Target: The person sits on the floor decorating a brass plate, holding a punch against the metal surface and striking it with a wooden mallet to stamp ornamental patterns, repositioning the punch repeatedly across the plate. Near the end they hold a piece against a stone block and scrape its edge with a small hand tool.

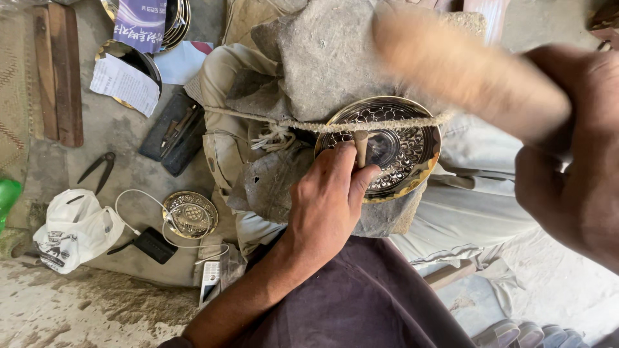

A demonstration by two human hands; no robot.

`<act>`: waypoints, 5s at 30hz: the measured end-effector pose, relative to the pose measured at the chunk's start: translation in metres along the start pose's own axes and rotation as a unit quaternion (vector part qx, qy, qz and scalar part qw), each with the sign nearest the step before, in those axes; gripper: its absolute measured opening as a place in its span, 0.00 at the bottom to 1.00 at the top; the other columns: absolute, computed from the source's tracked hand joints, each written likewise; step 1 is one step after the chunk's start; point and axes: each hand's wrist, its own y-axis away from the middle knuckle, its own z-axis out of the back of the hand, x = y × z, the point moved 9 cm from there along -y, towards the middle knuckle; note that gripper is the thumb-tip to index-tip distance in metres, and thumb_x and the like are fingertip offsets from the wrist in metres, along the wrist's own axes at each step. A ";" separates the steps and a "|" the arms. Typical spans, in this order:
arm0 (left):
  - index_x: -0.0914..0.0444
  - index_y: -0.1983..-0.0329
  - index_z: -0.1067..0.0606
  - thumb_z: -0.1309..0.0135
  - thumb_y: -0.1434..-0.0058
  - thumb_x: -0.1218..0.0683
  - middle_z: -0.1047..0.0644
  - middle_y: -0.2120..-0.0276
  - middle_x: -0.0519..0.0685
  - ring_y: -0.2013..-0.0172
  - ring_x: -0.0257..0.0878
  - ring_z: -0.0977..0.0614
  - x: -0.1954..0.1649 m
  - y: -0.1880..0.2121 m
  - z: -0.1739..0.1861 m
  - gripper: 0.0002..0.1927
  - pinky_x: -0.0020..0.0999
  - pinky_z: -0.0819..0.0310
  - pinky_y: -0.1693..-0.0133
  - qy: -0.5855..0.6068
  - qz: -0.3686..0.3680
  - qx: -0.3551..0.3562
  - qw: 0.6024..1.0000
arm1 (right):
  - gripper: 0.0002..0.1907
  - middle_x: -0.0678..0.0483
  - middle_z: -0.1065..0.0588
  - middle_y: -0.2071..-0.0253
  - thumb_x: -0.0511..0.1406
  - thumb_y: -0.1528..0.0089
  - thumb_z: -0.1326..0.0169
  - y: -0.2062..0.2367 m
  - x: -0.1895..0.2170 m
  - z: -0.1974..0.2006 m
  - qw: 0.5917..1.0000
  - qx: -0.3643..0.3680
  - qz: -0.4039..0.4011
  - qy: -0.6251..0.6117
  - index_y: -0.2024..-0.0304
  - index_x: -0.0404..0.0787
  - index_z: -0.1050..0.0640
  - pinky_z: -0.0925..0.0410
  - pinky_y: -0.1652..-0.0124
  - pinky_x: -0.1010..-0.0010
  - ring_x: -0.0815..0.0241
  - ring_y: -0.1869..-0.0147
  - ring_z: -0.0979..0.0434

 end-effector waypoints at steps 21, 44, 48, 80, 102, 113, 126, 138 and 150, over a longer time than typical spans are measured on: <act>0.68 0.50 0.29 0.42 0.30 0.54 0.23 0.63 0.56 0.64 0.48 0.17 -0.001 -0.001 0.001 0.14 0.42 0.21 0.66 0.004 -0.009 0.008 1.000 | 0.23 0.39 0.22 0.60 0.21 0.43 0.45 0.010 -0.004 -0.014 0.999 0.016 -0.006 0.046 0.44 0.32 0.22 0.25 0.62 0.61 0.51 0.64 0.21; 0.60 0.46 0.23 0.37 0.40 0.56 0.20 0.65 0.53 0.66 0.49 0.16 -0.028 -0.042 -0.037 0.18 0.43 0.21 0.68 -0.019 -0.181 0.308 0.934 | 0.22 0.46 0.22 0.59 0.37 0.40 0.36 0.214 -0.021 -0.097 0.735 -0.267 -0.520 -0.344 0.48 0.33 0.26 0.29 0.63 0.66 0.62 0.63 0.23; 0.59 0.45 0.23 0.39 0.39 0.57 0.21 0.67 0.53 0.68 0.45 0.15 -0.032 -0.036 -0.038 0.18 0.41 0.20 0.70 -0.033 -0.161 0.350 0.922 | 0.21 0.44 0.19 0.60 0.29 0.47 0.40 0.186 -0.009 -0.098 0.910 -0.070 -0.408 0.026 0.49 0.36 0.20 0.29 0.62 0.55 0.48 0.62 0.20; 0.40 0.57 0.15 0.29 0.65 0.50 0.50 0.25 0.54 0.27 0.55 0.49 -0.040 -0.264 -0.141 0.27 0.71 0.82 0.37 -0.116 -0.243 0.489 0.830 | 0.21 0.50 0.24 0.60 0.26 0.42 0.33 0.066 -0.063 -0.145 0.889 -0.249 -0.357 -0.139 0.48 0.45 0.18 0.27 0.66 0.73 0.62 0.62 0.20; 0.40 0.66 0.13 0.32 0.58 0.47 0.35 0.32 0.59 0.38 0.54 0.32 -0.033 -0.264 -0.128 0.13 0.68 0.72 0.33 -0.086 -0.315 0.338 0.882 | 0.11 0.58 0.27 0.76 0.31 0.49 0.36 0.052 -0.092 -0.126 0.886 -0.166 -0.413 -0.128 0.62 0.41 0.15 0.28 0.73 0.73 0.68 0.74 0.23; 0.37 0.64 0.14 0.32 0.59 0.45 0.36 0.32 0.56 0.37 0.57 0.34 -0.037 -0.269 -0.135 0.16 0.73 0.70 0.36 -0.102 -0.271 0.378 0.879 | 0.05 0.58 0.26 0.72 0.31 0.44 0.42 0.030 -0.101 -0.116 0.896 -0.198 -0.377 -0.124 0.65 0.42 0.17 0.28 0.69 0.73 0.66 0.69 0.21; 0.39 0.71 0.14 0.35 0.54 0.46 0.36 0.34 0.57 0.36 0.57 0.35 -0.029 -0.260 -0.147 0.07 0.73 0.63 0.35 -0.114 -0.298 0.359 0.877 | 0.04 0.55 0.28 0.72 0.28 0.42 0.39 0.018 -0.103 -0.114 0.901 -0.174 -0.370 -0.142 0.65 0.39 0.17 0.34 0.76 0.74 0.66 0.73 0.26; 0.36 0.63 0.14 0.35 0.51 0.47 0.39 0.30 0.56 0.36 0.58 0.37 -0.027 -0.266 -0.143 0.12 0.71 0.67 0.36 -0.109 -0.260 0.364 0.888 | 0.05 0.56 0.27 0.71 0.29 0.42 0.39 0.020 -0.108 -0.120 0.916 -0.176 -0.334 -0.134 0.63 0.40 0.17 0.32 0.71 0.72 0.66 0.73 0.26; 0.35 0.63 0.15 0.37 0.50 0.46 0.38 0.33 0.58 0.38 0.58 0.36 -0.033 -0.261 -0.149 0.12 0.69 0.52 0.39 -0.114 -0.291 0.359 0.879 | 0.04 0.54 0.28 0.71 0.29 0.42 0.39 0.026 -0.108 -0.119 0.902 -0.186 -0.366 -0.136 0.64 0.36 0.17 0.34 0.75 0.73 0.66 0.75 0.27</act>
